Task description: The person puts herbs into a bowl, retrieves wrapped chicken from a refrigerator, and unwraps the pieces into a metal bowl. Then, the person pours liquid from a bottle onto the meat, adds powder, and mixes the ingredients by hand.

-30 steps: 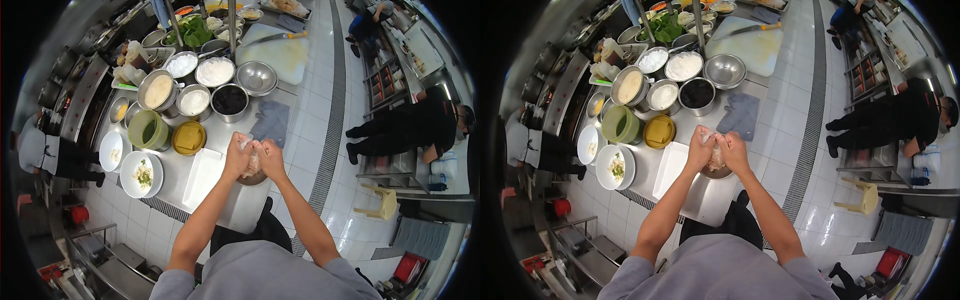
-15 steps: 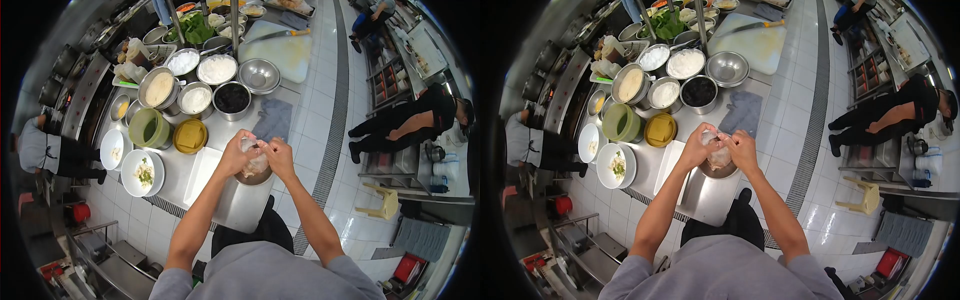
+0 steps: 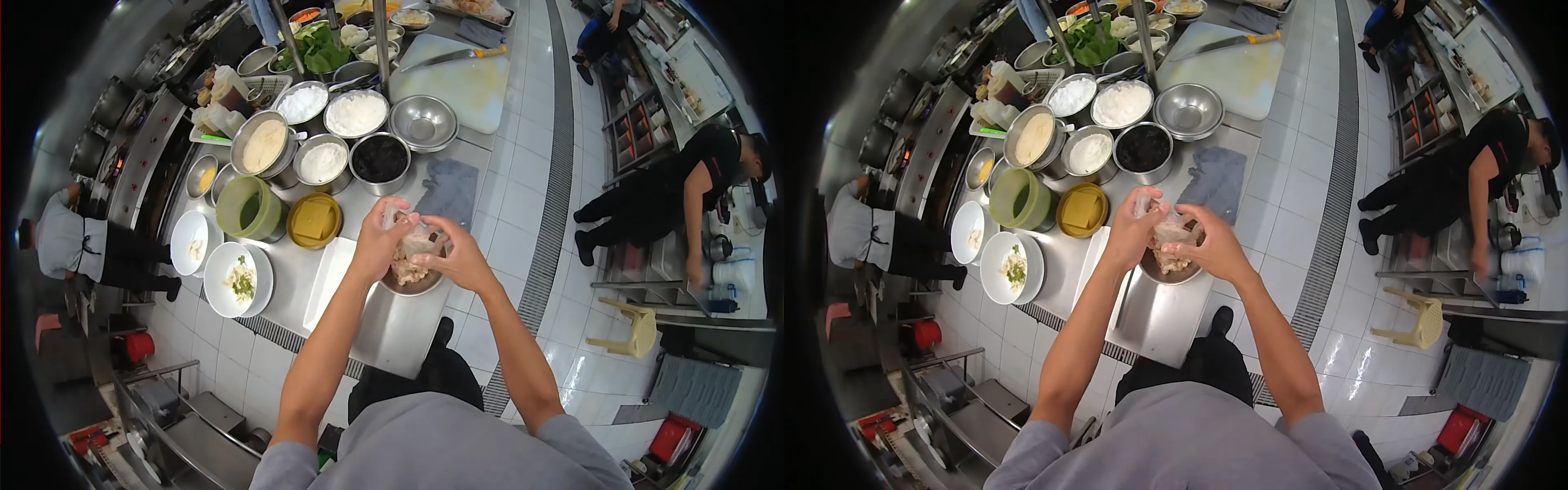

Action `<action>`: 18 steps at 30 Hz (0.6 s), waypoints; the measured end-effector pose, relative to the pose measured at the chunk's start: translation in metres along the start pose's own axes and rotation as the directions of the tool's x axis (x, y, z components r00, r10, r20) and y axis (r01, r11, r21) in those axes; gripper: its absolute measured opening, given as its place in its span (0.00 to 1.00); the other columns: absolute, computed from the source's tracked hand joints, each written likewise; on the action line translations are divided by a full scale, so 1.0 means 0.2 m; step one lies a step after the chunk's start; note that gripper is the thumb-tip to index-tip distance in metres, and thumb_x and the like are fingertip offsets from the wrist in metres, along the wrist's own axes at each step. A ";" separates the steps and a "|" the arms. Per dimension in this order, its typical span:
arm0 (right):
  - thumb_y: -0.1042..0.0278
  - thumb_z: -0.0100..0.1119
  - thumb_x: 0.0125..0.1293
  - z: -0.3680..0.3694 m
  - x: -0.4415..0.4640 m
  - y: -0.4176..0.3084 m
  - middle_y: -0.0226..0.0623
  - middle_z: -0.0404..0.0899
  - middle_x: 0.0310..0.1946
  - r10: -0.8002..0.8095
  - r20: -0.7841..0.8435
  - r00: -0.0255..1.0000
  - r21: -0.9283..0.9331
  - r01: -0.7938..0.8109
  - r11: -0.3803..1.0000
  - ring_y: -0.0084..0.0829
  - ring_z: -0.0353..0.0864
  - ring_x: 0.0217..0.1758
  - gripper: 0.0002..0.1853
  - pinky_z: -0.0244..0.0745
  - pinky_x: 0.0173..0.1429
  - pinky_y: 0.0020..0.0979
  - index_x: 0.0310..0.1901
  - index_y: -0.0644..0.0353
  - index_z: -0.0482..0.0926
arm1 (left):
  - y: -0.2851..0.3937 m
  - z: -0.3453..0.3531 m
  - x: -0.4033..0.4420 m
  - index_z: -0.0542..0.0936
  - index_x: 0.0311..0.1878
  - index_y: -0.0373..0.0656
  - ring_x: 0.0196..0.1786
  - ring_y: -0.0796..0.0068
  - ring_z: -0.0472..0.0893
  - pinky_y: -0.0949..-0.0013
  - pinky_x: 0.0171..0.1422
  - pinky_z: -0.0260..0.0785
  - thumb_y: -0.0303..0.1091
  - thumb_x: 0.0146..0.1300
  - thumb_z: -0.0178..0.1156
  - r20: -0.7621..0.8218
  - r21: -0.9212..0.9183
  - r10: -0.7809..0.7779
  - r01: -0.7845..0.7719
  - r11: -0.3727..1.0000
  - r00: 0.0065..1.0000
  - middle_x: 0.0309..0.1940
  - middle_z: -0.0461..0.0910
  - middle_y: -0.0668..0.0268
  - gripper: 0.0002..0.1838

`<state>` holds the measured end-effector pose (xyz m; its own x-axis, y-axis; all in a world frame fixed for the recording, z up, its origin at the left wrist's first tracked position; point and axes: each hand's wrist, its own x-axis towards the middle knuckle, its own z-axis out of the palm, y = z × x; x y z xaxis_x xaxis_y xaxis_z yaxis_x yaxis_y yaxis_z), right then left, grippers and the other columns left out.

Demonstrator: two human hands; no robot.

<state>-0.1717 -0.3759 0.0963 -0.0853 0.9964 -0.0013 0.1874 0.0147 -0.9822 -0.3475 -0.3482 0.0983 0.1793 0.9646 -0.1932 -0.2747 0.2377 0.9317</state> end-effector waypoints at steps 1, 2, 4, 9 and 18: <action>0.62 0.70 0.61 0.01 0.00 0.05 0.32 0.79 0.30 -0.071 0.054 0.996 -0.161 0.079 0.984 0.22 0.73 0.31 0.13 0.72 0.40 0.29 0.40 0.64 0.82 | -0.01 -0.01 0.01 0.75 0.52 0.41 0.42 0.81 0.77 0.74 0.45 0.72 0.32 0.64 0.68 0.051 -0.118 -0.032 0.038 0.992 0.998 0.38 0.78 0.68 0.16; 0.66 0.68 0.63 0.01 0.01 0.09 0.31 0.80 0.31 -0.135 0.112 0.984 -0.314 0.164 0.935 0.21 0.74 0.32 0.13 0.72 0.42 0.27 0.47 0.63 0.83 | -0.01 -0.02 0.01 0.75 0.52 0.41 0.42 0.81 0.77 0.74 0.45 0.72 0.32 0.64 0.68 0.057 -0.115 -0.028 0.035 0.993 0.998 0.38 0.78 0.68 0.16; 0.67 0.67 0.64 0.01 0.02 0.16 0.30 0.81 0.32 -0.040 0.072 0.997 -0.250 0.057 0.966 0.20 0.75 0.33 0.12 0.72 0.41 0.26 0.46 0.64 0.83 | -0.02 -0.06 0.02 0.75 0.55 0.41 0.44 0.80 0.79 0.73 0.46 0.73 0.34 0.66 0.67 0.083 -0.076 -0.130 0.136 0.988 0.988 0.41 0.79 0.68 0.18; 0.70 0.64 0.66 -0.03 0.00 0.21 0.31 0.83 0.35 0.176 -0.002 0.984 0.004 -0.176 0.984 0.19 0.77 0.36 0.10 0.73 0.42 0.24 0.44 0.67 0.83 | -0.06 -0.37 0.12 0.79 0.55 0.37 0.41 0.75 0.81 0.68 0.46 0.74 0.37 0.67 0.64 0.078 0.561 0.164 -0.179 0.808 0.983 0.40 0.84 0.64 0.18; 0.76 0.60 0.66 -0.20 -0.40 0.16 0.32 0.81 0.46 0.285 -0.340 0.896 0.584 -0.036 0.811 0.23 0.79 0.46 0.19 0.77 0.48 0.27 0.59 0.67 0.75 | -0.28 -0.38 0.26 0.80 0.35 0.39 0.37 0.53 0.84 0.55 0.42 0.75 0.37 0.58 0.64 0.416 0.840 -0.047 -0.364 0.402 0.908 0.30 0.84 0.53 0.10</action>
<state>-0.1196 -0.4521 0.0722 0.3094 0.9258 -0.2171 -0.4164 -0.0733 -0.9062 -0.3947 -0.3027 0.0128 0.5689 0.8173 -0.0910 0.6177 -0.3517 0.7034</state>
